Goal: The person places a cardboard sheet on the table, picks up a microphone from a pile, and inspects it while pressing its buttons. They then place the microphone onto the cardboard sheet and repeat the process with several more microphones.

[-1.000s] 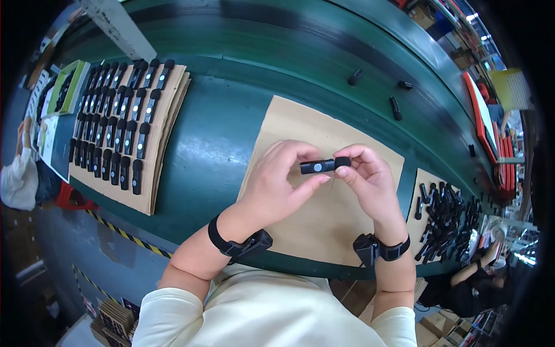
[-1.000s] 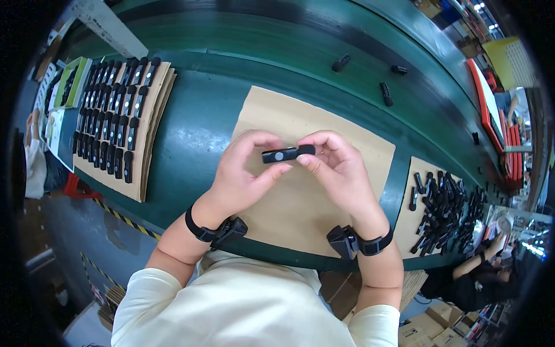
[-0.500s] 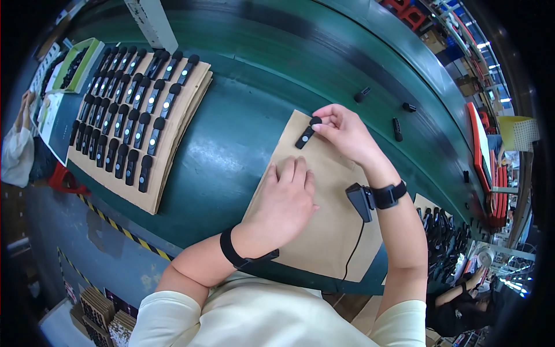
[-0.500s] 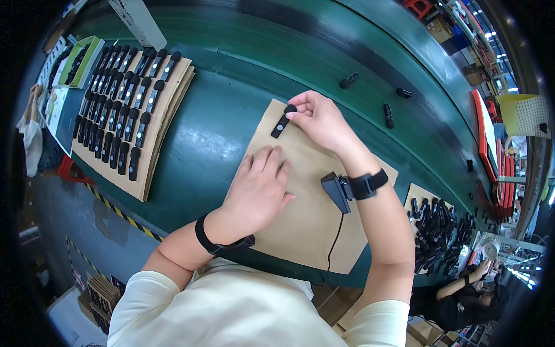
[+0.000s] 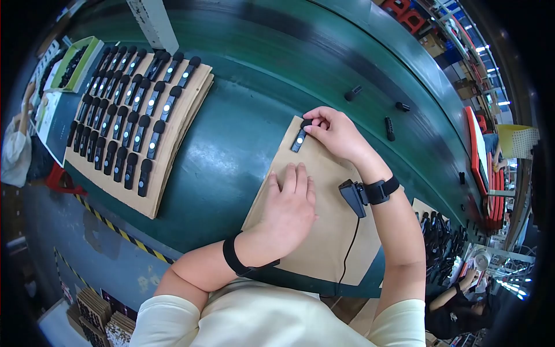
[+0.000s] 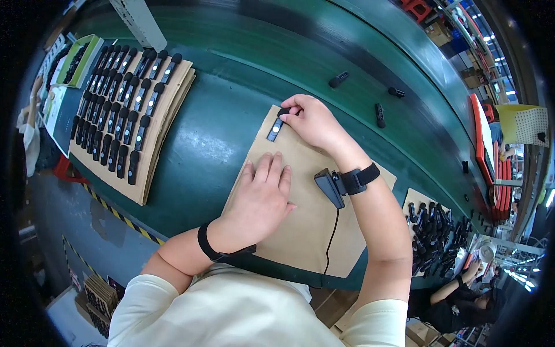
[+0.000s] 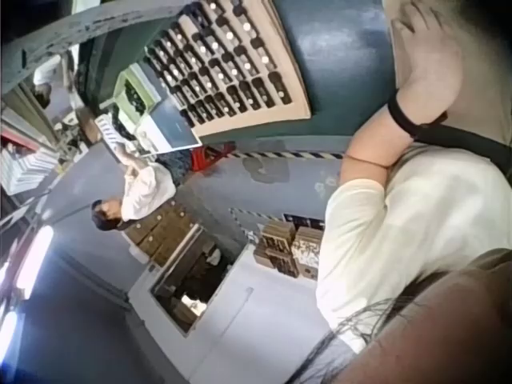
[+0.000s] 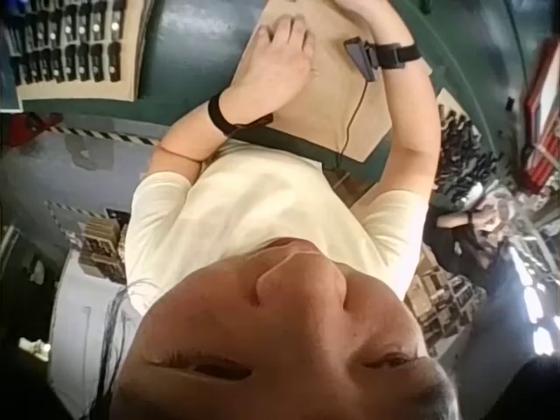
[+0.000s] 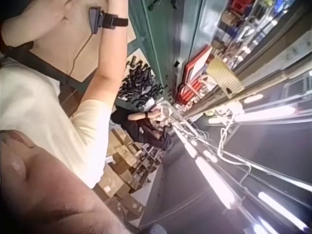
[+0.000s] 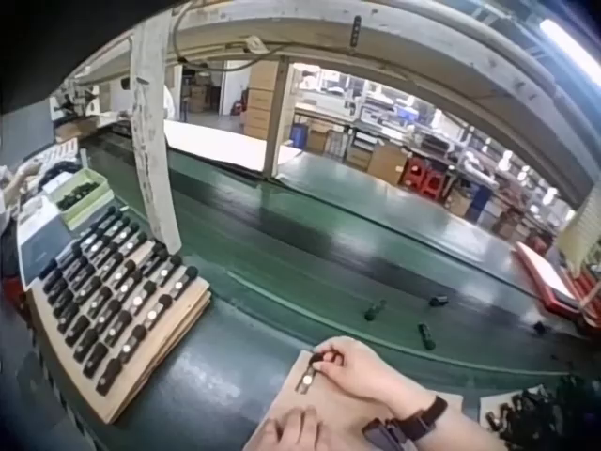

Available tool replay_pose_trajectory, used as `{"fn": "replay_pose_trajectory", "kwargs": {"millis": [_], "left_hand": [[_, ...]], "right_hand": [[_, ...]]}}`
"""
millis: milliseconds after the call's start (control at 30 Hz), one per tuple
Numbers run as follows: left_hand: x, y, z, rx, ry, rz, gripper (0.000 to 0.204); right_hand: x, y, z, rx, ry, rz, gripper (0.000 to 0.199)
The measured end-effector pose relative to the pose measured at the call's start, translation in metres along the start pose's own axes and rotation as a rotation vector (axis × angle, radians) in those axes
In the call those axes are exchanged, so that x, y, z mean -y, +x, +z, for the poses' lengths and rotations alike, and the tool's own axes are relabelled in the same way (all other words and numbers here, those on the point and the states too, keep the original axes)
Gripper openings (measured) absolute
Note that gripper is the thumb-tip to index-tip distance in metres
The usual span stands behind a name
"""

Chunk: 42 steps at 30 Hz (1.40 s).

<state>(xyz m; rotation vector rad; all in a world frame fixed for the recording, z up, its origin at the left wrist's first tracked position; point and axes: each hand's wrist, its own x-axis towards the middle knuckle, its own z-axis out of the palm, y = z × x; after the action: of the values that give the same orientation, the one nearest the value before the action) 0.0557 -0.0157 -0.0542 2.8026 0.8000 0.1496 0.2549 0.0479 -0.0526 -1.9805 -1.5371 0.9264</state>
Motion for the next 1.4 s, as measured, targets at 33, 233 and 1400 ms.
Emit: {"fn": "replay_pose_trajectory", "kwargs": {"millis": [33, 233, 1400], "left_hand": [[0.0, 0.0, 0.001, -0.001, -0.001, -0.004, 0.063], [0.001, 0.0, 0.001, -0.036, -0.016, -0.02, 0.06], [0.048, 0.012, -0.027, -0.347, -0.956, 0.404, 0.032]], "right_hand": [[-0.001, 0.0, -0.001, -0.011, 0.014, -0.016, 0.024], [-0.031, 0.023, -0.033, -0.212, -0.129, -0.055, 0.026], [0.026, -0.172, 0.028, -0.484, 0.233, -0.387, 0.031]]}}
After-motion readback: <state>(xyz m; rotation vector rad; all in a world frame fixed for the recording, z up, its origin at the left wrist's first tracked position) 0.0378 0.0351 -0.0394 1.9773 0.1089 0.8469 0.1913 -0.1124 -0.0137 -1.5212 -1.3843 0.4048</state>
